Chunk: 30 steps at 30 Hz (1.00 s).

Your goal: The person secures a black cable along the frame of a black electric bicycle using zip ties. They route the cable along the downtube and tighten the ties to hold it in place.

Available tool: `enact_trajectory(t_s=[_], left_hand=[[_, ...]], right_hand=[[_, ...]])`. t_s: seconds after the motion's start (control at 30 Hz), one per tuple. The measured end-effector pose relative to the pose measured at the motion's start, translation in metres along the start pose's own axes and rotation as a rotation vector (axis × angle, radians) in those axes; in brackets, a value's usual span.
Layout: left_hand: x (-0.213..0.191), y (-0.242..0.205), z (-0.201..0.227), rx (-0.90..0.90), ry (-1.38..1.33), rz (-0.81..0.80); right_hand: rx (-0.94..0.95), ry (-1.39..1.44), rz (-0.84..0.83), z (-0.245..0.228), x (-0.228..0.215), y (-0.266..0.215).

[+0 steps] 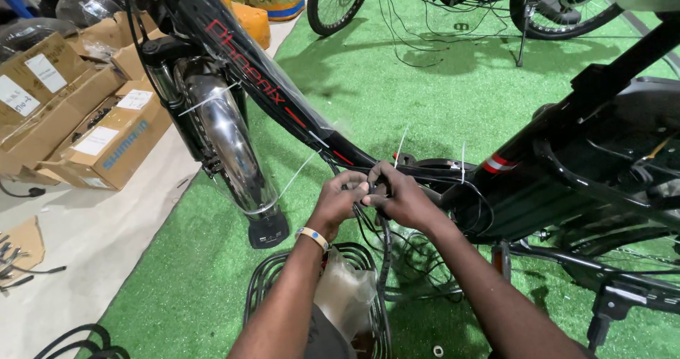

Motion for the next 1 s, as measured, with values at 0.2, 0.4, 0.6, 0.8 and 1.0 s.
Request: enact_trajectory(t_s=[0.2, 0.4, 0.6, 0.8, 1.0], left_hand=[[0.005, -0.008, 0.01, -0.05, -0.047, -0.008], [0.01, -0.017, 0.025, -0.088, -0.135, 0.011], [0.007, -0.015, 0.025, -0.001, -0.089, -0.037], [0.009, -0.016, 0.03, 0.049, -0.026, -0.121], [0.01, -0.015, 0.028, 0.033, 0.001, -0.275]], right_hand=[[-0.014, -0.024, -0.049, -0.018, -0.001, -0.014], [0.007, 0.094, -0.059, 0.005, 0.011, 0.003], [-0.031, 0.426, -0.115, -0.007, 0.015, -0.005], [0.107, 0.715, -0.11, 0.029, 0.02, 0.013], [0.187, 0.915, -0.25, 0.022, 0.029, -0.002]])
Point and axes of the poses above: each hand's wrist, its own y-axis towards the middle knuckle, its own x-axis out of the palm, z = x × y, the point moved 7 cm from there along y, towards the middle knuckle, and after that the axes turned 13 degrees about x, right-handed, at the moved point
